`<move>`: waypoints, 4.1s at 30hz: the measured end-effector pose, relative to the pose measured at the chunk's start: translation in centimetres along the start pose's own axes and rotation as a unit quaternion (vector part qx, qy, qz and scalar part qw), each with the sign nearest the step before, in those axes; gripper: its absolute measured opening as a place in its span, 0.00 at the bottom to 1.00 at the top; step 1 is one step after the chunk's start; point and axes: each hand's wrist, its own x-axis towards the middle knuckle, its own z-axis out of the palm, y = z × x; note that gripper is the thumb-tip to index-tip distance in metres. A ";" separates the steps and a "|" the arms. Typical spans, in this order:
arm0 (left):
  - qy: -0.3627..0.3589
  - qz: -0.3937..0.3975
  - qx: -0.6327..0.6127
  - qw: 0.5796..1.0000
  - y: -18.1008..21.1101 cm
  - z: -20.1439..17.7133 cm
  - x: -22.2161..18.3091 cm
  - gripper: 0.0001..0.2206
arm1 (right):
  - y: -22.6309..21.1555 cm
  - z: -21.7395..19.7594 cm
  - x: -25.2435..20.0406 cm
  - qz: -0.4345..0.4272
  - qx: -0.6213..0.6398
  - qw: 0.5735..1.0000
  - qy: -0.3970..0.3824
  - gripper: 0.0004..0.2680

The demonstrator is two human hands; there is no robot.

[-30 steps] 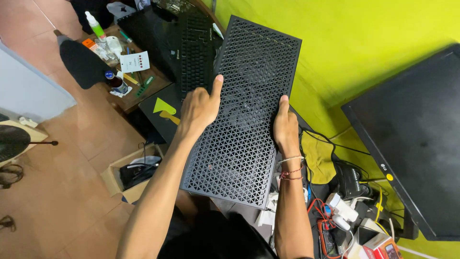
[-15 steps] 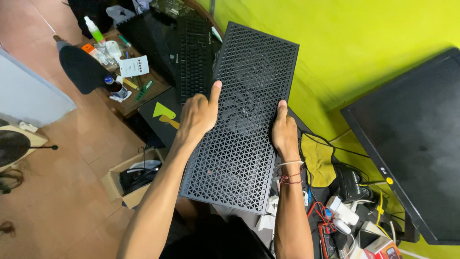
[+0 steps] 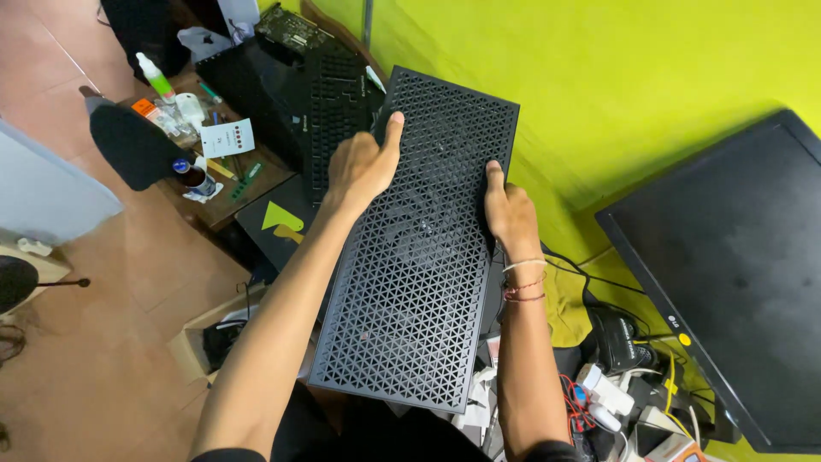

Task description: Repairing a desktop computer by inspecting the GPU, case panel, and managing internal wiring

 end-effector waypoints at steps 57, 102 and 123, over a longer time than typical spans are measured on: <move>0.058 -0.011 -0.028 0.998 3.0 2.5 13.3 0.25 | -1.0 0.8 17.1 -0.015 -0.019 0.995 0.096 0.21; 0.204 0.277 0.304 0.889 -9.0 3.8 -16.4 0.26 | 4.4 2.6 -13.9 -0.555 -0.211 0.805 0.005 0.18; 0.062 0.396 -0.062 0.914 -11.8 -5.7 -19.0 0.32 | -1.2 4.5 -20.1 -0.407 0.070 0.899 -0.144 0.16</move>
